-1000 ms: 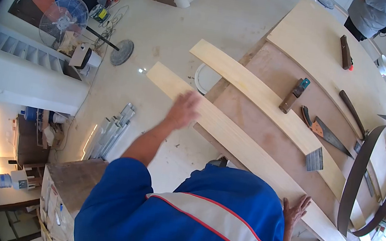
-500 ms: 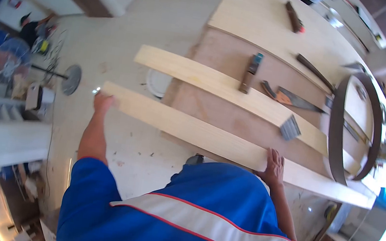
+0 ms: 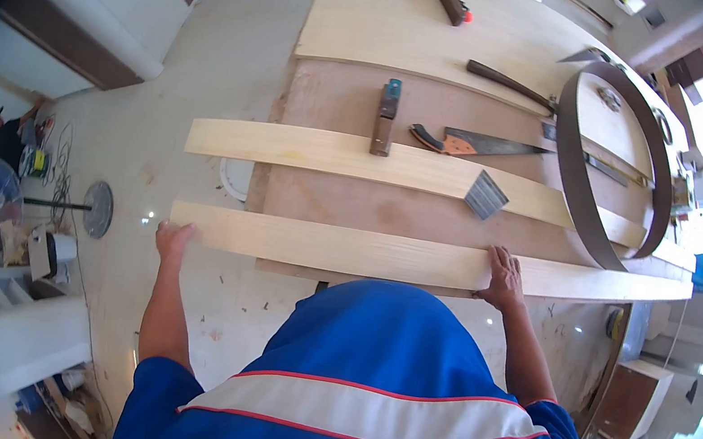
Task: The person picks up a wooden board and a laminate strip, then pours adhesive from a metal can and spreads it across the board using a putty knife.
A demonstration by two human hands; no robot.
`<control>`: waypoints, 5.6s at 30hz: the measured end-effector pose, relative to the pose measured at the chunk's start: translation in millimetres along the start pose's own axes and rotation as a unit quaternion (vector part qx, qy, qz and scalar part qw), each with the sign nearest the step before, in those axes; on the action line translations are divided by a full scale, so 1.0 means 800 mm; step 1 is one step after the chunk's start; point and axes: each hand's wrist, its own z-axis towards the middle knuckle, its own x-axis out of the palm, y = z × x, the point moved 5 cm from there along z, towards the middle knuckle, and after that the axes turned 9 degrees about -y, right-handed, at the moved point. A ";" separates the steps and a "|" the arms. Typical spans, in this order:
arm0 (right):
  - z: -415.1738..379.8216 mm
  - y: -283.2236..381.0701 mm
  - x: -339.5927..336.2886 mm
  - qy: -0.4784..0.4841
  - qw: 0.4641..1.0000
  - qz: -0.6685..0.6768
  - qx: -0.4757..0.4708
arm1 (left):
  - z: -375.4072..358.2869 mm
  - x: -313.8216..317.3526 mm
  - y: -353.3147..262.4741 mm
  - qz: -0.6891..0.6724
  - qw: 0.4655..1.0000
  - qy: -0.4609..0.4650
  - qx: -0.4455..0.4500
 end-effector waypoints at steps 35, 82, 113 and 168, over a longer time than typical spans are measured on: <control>-0.021 -0.079 -0.025 -0.020 0.998 0.053 -0.007 | -0.465 0.392 -0.323 0.240 0.720 0.325 0.564; -0.130 -0.567 -0.137 -0.380 0.770 0.146 0.492 | -0.578 0.600 -0.500 0.178 0.920 0.161 0.311; -0.461 -0.887 -0.232 -0.582 0.670 0.277 0.369 | -0.806 0.333 -0.617 0.007 0.930 0.100 0.353; -0.440 -1.833 -0.350 -0.747 -0.024 0.456 0.483 | -1.225 0.749 -0.981 -0.085 0.882 -0.313 0.343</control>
